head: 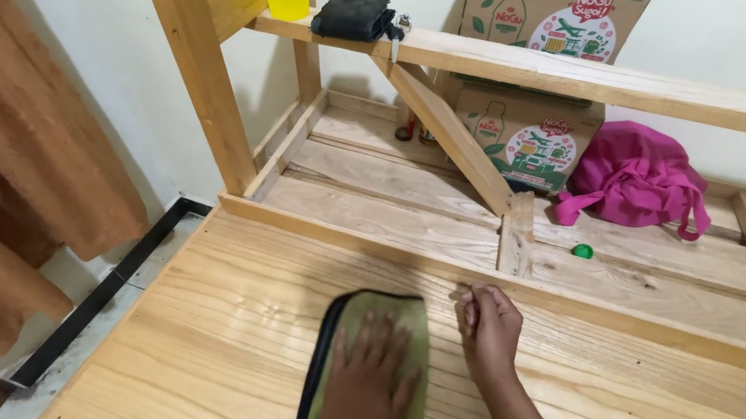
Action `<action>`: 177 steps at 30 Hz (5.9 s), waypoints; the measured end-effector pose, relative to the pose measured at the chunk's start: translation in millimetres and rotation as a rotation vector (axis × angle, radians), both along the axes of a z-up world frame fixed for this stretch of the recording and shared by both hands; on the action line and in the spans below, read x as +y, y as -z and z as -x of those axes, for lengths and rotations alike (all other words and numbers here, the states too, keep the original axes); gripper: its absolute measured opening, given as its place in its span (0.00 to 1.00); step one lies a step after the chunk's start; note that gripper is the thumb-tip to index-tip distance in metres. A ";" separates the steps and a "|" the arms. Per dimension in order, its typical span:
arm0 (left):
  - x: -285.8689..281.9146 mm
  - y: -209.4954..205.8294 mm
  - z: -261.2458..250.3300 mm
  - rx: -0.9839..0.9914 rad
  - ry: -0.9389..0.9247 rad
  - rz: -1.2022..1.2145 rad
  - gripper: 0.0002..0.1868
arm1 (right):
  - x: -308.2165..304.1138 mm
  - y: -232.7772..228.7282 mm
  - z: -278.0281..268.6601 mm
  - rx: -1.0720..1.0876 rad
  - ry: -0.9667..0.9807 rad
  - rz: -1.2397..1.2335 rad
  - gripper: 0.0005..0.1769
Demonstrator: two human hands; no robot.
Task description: Wiping a wooden furniture structure with a cleaning cloth.
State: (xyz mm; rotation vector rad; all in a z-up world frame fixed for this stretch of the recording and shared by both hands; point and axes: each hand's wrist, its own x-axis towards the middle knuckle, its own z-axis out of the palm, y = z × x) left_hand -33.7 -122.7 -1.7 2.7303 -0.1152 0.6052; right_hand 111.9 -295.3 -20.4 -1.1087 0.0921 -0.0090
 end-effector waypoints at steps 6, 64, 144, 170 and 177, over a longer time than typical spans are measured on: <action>26.3 -17.7 12.3 0.236 0.051 0.056 0.33 | -21.7 4.0 -3.1 -0.038 0.016 0.013 0.14; -82.7 -13.0 -103.3 -0.095 0.207 0.257 0.16 | -121.3 -62.4 84.4 -0.363 -0.119 1.580 0.22; -78.9 -6.5 -103.6 -0.087 0.196 0.253 0.20 | -192.6 -40.6 98.7 -0.303 -0.276 1.849 0.38; -98.1 -18.7 -95.0 -0.096 0.343 0.280 0.13 | -181.7 -41.3 96.8 -0.320 -0.133 1.864 0.38; -131.1 -26.8 -80.3 -0.136 0.572 0.263 0.16 | -232.1 -41.0 113.2 -0.260 -0.192 1.870 0.41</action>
